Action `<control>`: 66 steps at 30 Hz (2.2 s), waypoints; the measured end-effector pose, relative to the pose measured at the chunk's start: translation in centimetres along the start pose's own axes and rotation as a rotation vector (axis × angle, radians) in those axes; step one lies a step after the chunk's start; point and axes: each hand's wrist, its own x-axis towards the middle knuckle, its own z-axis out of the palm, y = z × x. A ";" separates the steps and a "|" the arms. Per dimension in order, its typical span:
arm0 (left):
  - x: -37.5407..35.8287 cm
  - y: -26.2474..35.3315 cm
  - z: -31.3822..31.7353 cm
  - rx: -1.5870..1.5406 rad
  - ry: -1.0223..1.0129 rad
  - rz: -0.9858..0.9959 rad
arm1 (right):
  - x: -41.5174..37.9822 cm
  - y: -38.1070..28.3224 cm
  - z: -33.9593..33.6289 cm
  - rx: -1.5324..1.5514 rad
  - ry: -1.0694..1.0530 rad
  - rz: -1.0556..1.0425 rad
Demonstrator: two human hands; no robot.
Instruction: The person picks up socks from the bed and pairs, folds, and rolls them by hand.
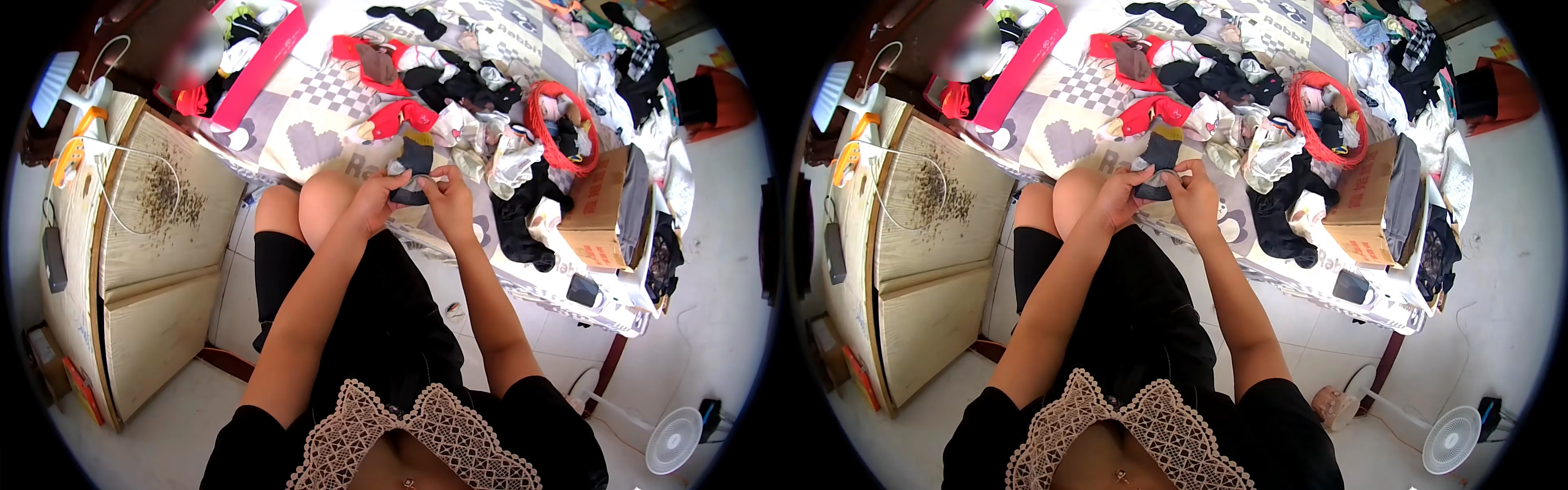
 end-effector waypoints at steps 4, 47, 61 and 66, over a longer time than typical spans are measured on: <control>-0.3 0.1 0.2 0.272 -0.026 -0.009 | 0.1 -0.2 0.0 -0.207 -0.027 0.008; -0.1 0.2 0.0 0.265 -0.064 0.030 | 1.2 0.4 -0.9 0.663 -0.300 0.178; 0.1 -0.9 -0.5 0.160 -0.120 0.129 | -0.2 1.9 1.2 0.563 0.042 0.082; 0.6 -0.6 -0.3 0.394 0.012 0.176 | -0.8 1.4 1.8 0.765 0.093 0.189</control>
